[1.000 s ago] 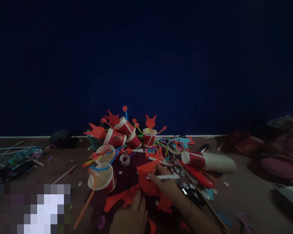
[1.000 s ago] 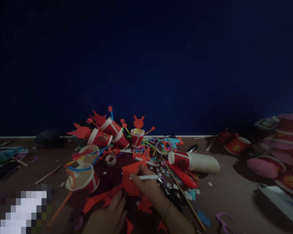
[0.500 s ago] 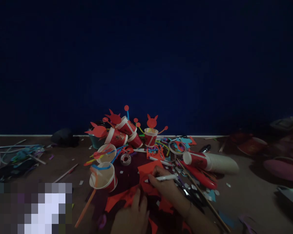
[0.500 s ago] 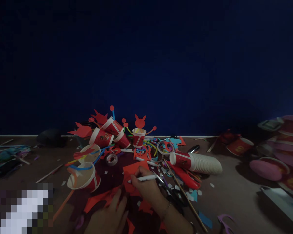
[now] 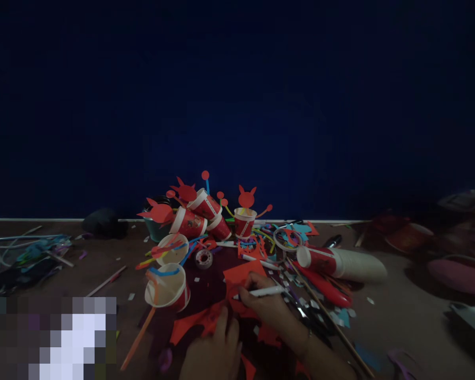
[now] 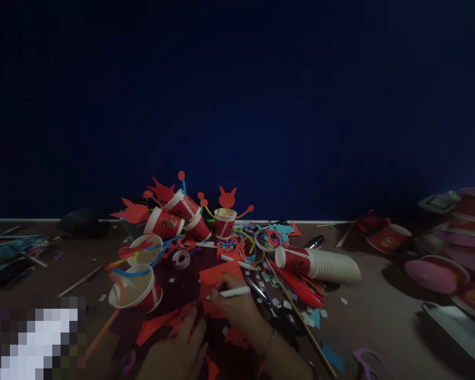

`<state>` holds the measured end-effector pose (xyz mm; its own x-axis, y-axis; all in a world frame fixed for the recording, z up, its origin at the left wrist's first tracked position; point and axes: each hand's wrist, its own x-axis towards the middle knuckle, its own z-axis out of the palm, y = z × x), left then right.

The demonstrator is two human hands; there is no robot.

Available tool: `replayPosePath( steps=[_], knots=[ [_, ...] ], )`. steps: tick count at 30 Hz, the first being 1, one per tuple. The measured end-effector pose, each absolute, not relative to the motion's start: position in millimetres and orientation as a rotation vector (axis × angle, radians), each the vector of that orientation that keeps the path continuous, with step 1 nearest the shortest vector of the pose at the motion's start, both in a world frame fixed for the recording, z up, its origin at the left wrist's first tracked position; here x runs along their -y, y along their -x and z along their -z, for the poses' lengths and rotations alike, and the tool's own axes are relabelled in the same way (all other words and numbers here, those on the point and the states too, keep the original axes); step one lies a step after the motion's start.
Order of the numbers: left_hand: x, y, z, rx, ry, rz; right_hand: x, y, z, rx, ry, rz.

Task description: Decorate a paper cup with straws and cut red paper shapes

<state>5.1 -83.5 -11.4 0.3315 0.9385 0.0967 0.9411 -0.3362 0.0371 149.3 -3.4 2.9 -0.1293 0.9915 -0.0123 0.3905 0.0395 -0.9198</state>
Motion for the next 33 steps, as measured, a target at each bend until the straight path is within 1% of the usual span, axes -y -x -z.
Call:
replayPosePath(
  steps=[17,22,27,33],
  knots=[
    [83.1,-5.5,13.8,1.797,2.547,0.172,1.8,-151.1,6.0,1.588,1.427,-1.02],
    [83.1,-5.3,17.0,1.79,2.548,0.134,2.1,-151.4,4.3,1.614,1.448,-0.948],
    [83.4,-2.6,23.2,1.715,2.547,0.008,2.7,-151.9,1.9,1.659,1.445,-0.901],
    [83.2,-2.9,26.2,1.687,2.51,-0.012,2.0,-151.8,0.2,1.632,1.421,-0.894]
  ],
)
